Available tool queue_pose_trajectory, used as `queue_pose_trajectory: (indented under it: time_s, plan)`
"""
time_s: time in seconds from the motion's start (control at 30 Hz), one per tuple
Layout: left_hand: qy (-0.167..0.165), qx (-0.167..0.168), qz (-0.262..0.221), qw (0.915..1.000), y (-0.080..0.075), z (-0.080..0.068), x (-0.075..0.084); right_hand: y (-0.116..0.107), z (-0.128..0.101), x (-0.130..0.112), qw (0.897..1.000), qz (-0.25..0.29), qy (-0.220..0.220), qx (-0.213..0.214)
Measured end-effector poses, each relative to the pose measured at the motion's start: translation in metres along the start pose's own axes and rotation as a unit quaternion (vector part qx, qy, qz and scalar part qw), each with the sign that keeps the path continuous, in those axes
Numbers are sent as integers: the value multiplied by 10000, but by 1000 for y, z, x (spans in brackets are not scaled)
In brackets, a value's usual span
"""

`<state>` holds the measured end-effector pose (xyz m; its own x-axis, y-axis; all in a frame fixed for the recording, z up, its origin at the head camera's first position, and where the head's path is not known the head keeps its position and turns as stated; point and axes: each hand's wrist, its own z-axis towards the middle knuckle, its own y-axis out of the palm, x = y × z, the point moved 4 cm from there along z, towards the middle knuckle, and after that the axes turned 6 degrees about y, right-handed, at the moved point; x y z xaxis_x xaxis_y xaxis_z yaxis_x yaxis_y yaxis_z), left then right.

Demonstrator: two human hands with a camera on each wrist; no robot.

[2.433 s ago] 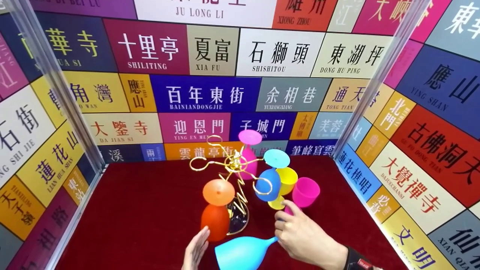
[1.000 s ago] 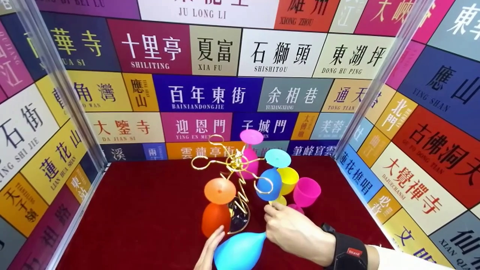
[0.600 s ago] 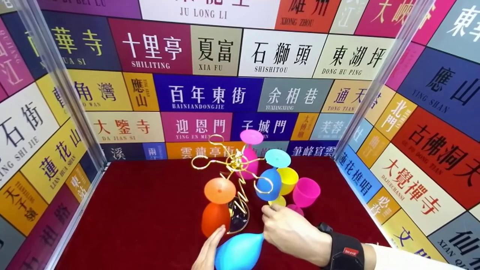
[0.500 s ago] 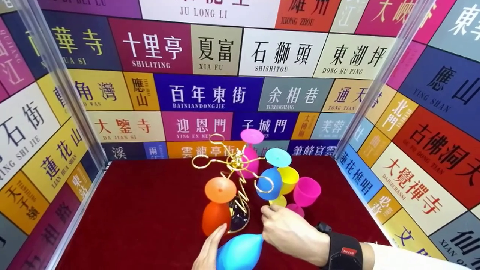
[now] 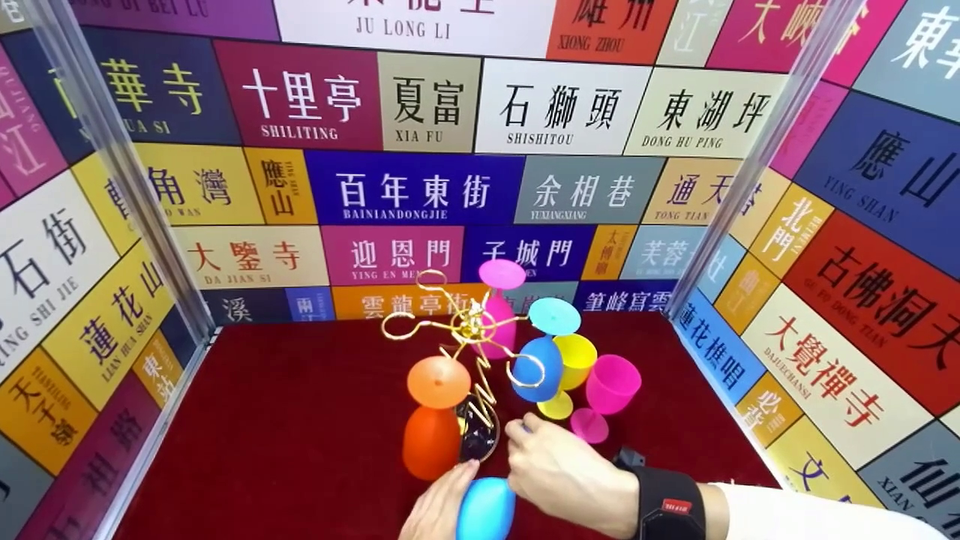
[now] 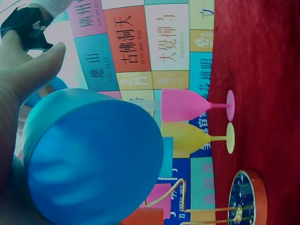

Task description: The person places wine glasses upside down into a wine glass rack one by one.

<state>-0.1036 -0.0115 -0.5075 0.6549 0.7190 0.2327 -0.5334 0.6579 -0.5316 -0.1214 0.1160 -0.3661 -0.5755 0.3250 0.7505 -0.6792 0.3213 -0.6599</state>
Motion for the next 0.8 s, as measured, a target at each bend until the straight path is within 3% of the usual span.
queue_pose_trajectory:
  time_s: [0.13,0.57,0.8]
  plan:
    - [-48,1,-23,10000,2,-4,2,-2,1,-1,10000,65,-36,20]
    - [-361,-550,-367,9972,6,-8,2,-5,2,-3,9999,88,-93,-6]
    - [-138,-471,-300,9983,6,-8,2,-5,-1,0,9991,256,-41,327]
